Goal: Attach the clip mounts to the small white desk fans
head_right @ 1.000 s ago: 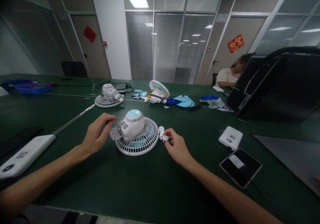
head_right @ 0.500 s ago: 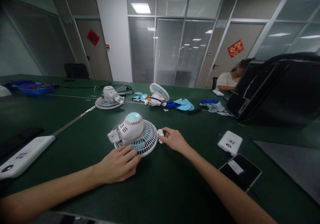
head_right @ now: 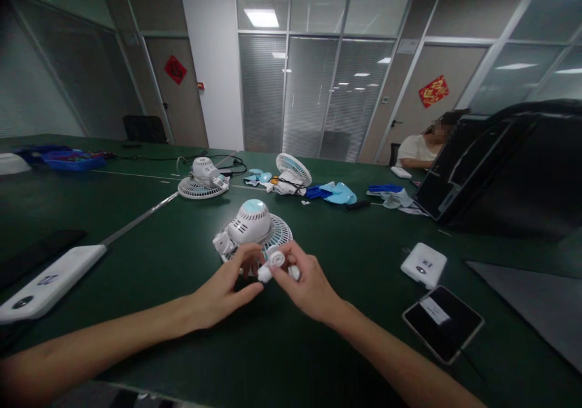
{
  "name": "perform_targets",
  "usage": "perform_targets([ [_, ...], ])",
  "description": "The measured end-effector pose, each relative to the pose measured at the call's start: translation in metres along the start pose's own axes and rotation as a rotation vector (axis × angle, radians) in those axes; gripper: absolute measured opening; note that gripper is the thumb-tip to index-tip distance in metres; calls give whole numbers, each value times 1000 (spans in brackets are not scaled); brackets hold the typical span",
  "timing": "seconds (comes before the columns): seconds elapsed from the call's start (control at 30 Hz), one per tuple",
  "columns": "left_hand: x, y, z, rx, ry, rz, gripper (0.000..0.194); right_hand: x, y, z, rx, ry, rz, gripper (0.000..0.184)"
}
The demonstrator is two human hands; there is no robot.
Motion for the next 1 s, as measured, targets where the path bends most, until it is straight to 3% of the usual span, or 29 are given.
perform_targets([
  [0.1,3,22,5,94,203,-61,51,-29,6,-17,81,44,-117,15],
  [0.17,11,38,-1,158,206,-30,45,-35,7,-15,68,97,-96,20],
  [0.3,42,67,-38,418,195,184,44,-23,1,3,-30,38,32,26],
  [0.37,53,74,-52,498,207,252,45,-15,-6,9,-13,0,101,27],
  [0.5,63,66,-60,480,176,297,45,-4,-29,13,188,12,348,26],
  [0.6,66,56,-57,463,106,320,45,-3,-48,35,96,-1,568,26],
  [0.67,69,50,-54,452,65,333,45,-8,-61,52,21,-2,568,24],
  [0.77,72,39,-49,426,44,328,45,-11,-68,63,59,60,568,23],
  [0.87,72,31,-50,425,51,328,46,-10,-64,63,84,68,551,23],
  [1.0,65,33,-57,419,72,366,48,-2,-50,50,60,103,635,24],
])
Point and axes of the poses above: each hand's wrist, its own y-axis away from the middle knuckle, its own x-axis out of the back of the hand, z = x × y, the point moved 5 cm from there along -y, towards the middle knuckle, and after that the axes turned 2 degrees about -z, right-handed, at the moved point
